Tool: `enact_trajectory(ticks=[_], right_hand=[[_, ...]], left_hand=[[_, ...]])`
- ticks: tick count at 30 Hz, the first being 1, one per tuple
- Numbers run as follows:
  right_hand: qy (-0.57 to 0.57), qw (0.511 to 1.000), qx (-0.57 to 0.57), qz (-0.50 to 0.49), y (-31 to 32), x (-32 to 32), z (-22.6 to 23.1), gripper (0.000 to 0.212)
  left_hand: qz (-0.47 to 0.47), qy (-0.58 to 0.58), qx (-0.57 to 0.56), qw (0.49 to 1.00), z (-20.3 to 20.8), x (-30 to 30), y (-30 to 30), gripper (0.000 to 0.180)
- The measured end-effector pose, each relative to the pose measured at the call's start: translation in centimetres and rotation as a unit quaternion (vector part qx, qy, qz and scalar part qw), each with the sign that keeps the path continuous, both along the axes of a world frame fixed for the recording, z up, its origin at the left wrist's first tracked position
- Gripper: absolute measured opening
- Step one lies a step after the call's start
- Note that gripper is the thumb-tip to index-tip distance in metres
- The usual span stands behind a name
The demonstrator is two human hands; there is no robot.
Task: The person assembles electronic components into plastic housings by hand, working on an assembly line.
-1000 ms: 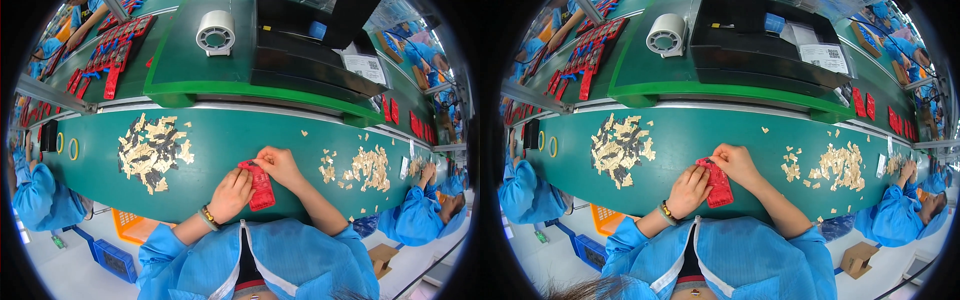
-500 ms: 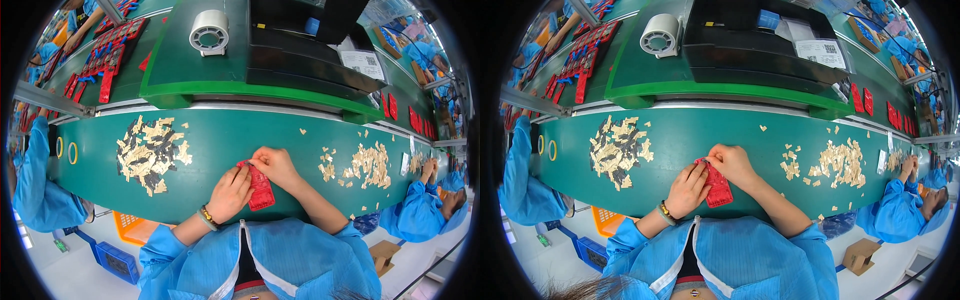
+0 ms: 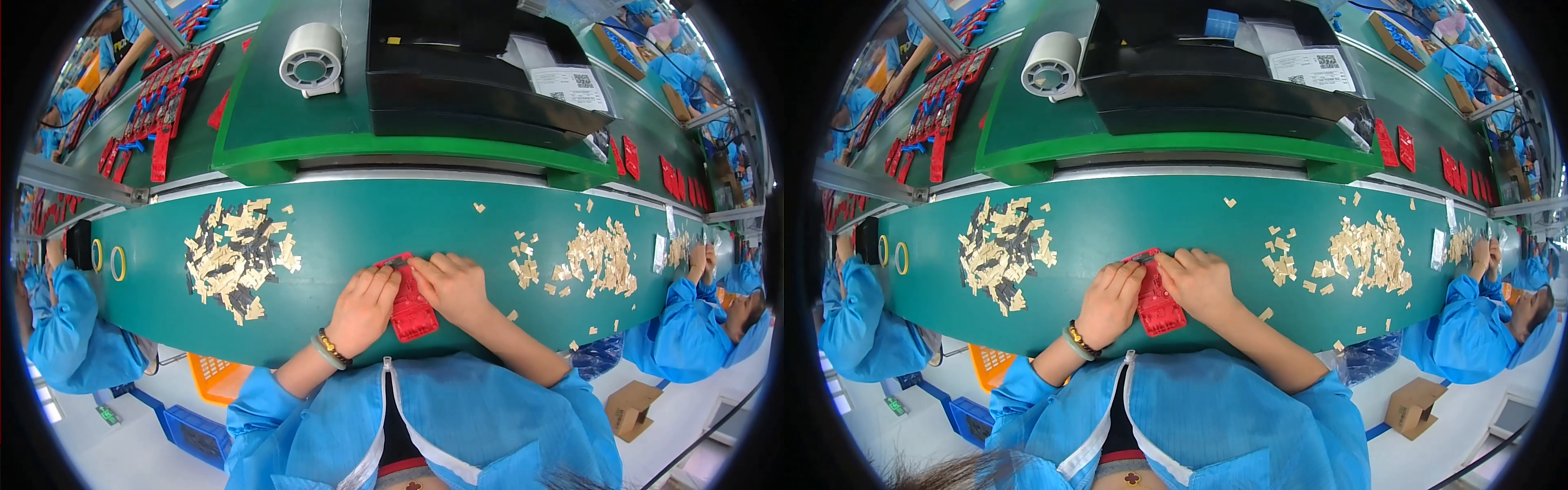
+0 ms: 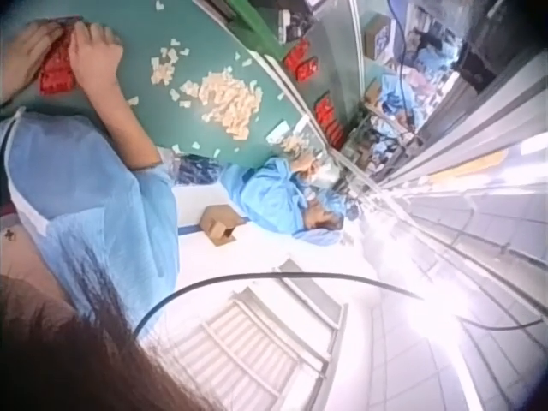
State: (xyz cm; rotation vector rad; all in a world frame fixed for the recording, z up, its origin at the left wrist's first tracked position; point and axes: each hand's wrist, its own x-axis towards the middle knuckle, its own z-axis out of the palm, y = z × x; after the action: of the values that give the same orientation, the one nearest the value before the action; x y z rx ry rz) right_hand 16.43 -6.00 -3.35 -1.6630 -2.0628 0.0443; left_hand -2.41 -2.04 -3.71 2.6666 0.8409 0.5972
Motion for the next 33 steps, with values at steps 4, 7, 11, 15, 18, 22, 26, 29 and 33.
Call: enact_trajectory(ticks=[4,7,11,15,18,22,26,29,33], right_hand=[[0.075,0.994,-0.026,0.080,-2.1,0.5,1.7,0.018],[0.047,0.976,-0.064,0.203,-4.1,1.1,2.1,0.024],[-0.010,0.978,-0.088,0.187,-5.7,1.4,1.1,0.021],[-0.026,0.973,-0.013,0.231,-5.4,1.6,-0.1,0.021],[-0.060,0.982,0.046,0.176,-2.7,3.8,-0.3,0.018],[-0.092,0.985,0.125,-0.068,6.4,9.6,-0.4,0.013],[-0.075,0.983,0.048,-0.160,7.1,13.7,-1.1,0.038],[-0.079,0.975,0.145,-0.147,2.4,18.2,-2.5,0.020],[0.045,0.930,0.117,-0.346,-1.0,29.0,-1.1,0.024]], left_hand=[[0.039,0.017,0.030,0.999,0.0,1.3,0.2,0.040],[0.049,0.047,0.069,0.995,-0.7,2.5,0.2,0.042],[0.009,0.068,0.122,0.990,-0.3,3.2,-0.2,0.040],[0.040,0.117,0.010,0.992,0.9,2.2,0.6,0.042],[0.161,0.098,0.030,0.982,1.0,-1.5,2.8,0.060],[0.294,0.074,0.105,0.947,-0.1,-8.0,7.7,0.062],[0.340,0.049,0.094,0.934,-1.4,-13.5,9.8,0.050],[0.334,-0.065,-0.007,0.940,-1.9,-14.5,9.5,0.028],[0.309,-0.097,-0.004,0.946,-1.1,-13.2,10.5,0.010]])
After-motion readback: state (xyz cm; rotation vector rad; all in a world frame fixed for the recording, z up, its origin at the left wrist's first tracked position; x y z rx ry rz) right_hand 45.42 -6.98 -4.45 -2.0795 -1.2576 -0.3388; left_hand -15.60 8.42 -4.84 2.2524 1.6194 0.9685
